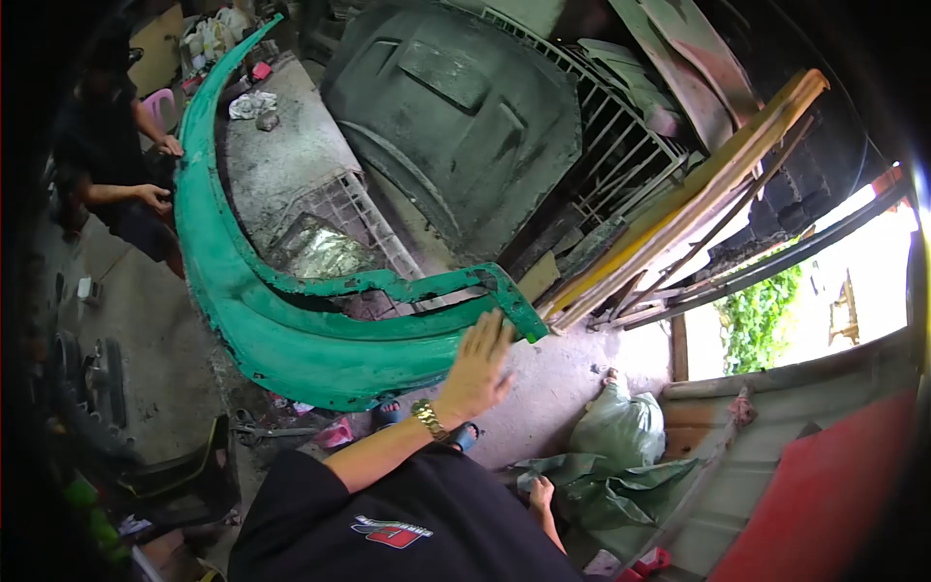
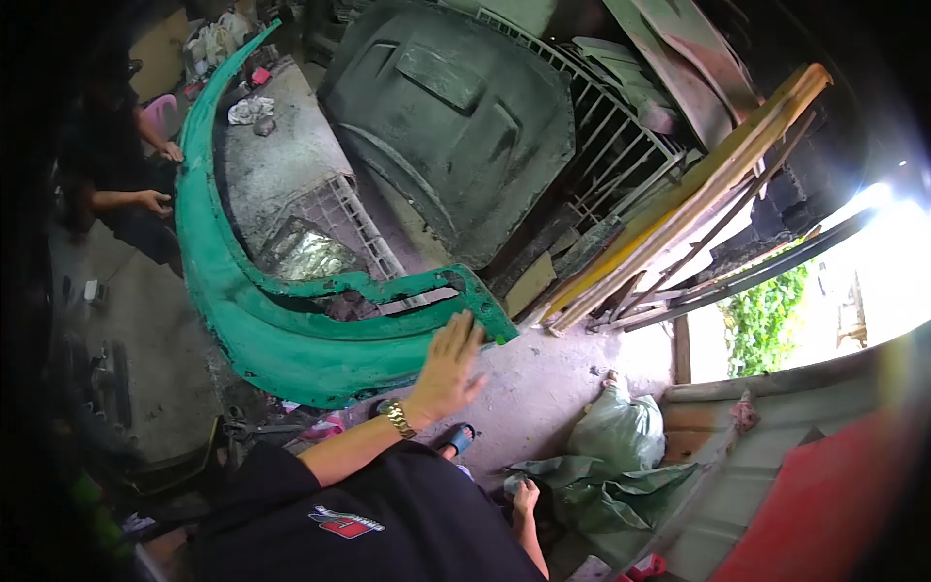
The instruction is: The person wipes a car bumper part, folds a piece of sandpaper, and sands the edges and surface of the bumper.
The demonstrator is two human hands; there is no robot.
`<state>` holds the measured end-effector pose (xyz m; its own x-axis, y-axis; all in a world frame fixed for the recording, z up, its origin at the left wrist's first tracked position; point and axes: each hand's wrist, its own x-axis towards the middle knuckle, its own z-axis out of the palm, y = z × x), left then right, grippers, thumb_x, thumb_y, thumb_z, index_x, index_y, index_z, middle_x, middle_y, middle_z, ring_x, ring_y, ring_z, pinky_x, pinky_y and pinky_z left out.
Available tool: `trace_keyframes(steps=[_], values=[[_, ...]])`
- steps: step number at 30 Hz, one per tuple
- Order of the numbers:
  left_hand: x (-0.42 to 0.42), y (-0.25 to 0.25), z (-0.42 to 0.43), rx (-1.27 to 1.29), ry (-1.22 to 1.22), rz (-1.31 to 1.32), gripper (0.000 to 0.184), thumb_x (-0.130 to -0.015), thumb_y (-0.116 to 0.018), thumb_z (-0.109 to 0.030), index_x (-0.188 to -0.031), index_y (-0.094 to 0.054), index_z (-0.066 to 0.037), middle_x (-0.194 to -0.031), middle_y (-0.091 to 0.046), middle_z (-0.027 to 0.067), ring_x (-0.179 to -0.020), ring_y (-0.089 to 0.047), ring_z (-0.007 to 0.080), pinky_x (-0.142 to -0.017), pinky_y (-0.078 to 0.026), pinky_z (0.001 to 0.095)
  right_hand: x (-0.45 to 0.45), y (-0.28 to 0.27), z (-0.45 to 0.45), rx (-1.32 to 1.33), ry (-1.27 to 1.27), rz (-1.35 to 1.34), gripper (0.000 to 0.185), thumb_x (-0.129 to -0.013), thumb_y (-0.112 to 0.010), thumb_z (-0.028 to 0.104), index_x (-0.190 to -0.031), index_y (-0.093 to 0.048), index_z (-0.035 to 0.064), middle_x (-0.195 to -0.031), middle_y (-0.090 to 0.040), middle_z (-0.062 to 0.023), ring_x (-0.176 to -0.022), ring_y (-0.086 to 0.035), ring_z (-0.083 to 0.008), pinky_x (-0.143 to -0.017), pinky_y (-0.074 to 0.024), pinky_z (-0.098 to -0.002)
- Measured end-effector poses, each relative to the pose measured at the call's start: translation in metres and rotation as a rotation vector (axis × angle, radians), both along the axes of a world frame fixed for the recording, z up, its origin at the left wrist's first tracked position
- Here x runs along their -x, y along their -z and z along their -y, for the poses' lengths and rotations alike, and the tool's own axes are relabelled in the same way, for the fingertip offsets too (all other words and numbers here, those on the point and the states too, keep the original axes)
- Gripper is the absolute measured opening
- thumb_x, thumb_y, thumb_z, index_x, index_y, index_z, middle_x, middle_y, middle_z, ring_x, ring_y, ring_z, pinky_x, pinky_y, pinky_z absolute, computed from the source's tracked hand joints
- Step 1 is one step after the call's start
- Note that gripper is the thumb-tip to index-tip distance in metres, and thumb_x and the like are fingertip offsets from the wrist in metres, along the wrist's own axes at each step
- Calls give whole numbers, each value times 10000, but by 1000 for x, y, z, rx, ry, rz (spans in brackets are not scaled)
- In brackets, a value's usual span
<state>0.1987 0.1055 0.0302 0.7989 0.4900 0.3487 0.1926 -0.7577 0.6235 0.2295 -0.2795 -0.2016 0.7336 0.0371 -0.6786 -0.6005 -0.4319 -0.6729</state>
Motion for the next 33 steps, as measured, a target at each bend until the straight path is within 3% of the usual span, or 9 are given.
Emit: trace_keyframes(steps=[5,9,13,15,19,24,27,28,33], values=[[9,21,26,-63,482,-43,730,-822,-625,-241,-1435,-284,-36,-1515,-220,188,-1399,-223,350,-1134,-198,473,-14,20,13,32,-6,-35,373,-876,-494,111,-1213,-517,-47,-1122,-563,-158,-950,-593,-278,-566,-582,-380],[14,10,7,-82,211,20,654,-874,-586,-270,-1439,-314,-85,-1519,-255,140,-1395,-261,313,-1128,-212,469,-26,24,23,-7,-178,64,282,-849,-504,98,-1081,-562,-53,-978,-594,-131,-801,-598,-247,-572,-565,-399],[37,20,-10,-111,88,-55,595,-893,-564,-265,-1419,-354,-81,-1495,-322,117,-1371,-318,283,-1116,-248,451,-35,27,23,-11,-259,244,126,-781,-513,63,-687,-533,-19,-627,-520,-13,-608,-474,-116,-553,-391,-300],[57,26,-15,-100,3,-63,558,-896,-558,-260,-1393,-393,-68,-1468,-365,122,-1352,-349,283,-1108,-268,441,-49,40,38,74,-421,247,136,-781,-515,58,-669,-521,-19,-616,-501,6,-590,-440,-103,-529,-368,-328],[111,52,-27,-64,-234,-44,451,-920,-517,-276,-1308,-496,-46,-1370,-486,149,-1259,-463,301,-1075,-320,430,-65,81,59,99,-476,350,181,-735,-504,77,-607,-466,-46,-548,-481,-122,-537,-403,-167,-511,-344,-379],[184,87,-70,20,-676,-315,443,-958,-420,-355,-1225,-547,-24,-1298,-530,182,-1172,-507,354,-1042,-324,495,-103,97,66,206,-884,601,189,-758,-489,93,-697,-567,-68,-617,-547,-155,-561,-548,-248,-562,-440,-417],[200,110,-109,40,-783,-555,550,-971,-338,-440,-1266,-505,-6,-1350,-474,204,-1226,-454,365,-1060,-274,543,-111,57,44,-46,-480,248,224,-763,-525,154,-744,-615,-50,-594,-583,-147,-560,-539,-243,-536,-411,-393],[199,113,-114,19,-797,-669,629,-972,-290,-494,-1292,-475,15,-1382,-437,221,-1261,-419,375,-1071,-242,564,-125,102,56,44,-549,363,225,-792,-526,152,-815,-611,-55,-676,-605,-151,-618,-583,-258,-524,-466,-382],[106,67,-67,199,-888,-695,1021,-878,-241,-718,-1356,-286,182,-1436,-277,347,-1386,-222,415,-1125,-122,537,-131,73,39,-24,-165,97,232,-833,-512,134,-965,-589,-40,-912,-608,-193,-721,-616,-314,-530,-567,-448]])
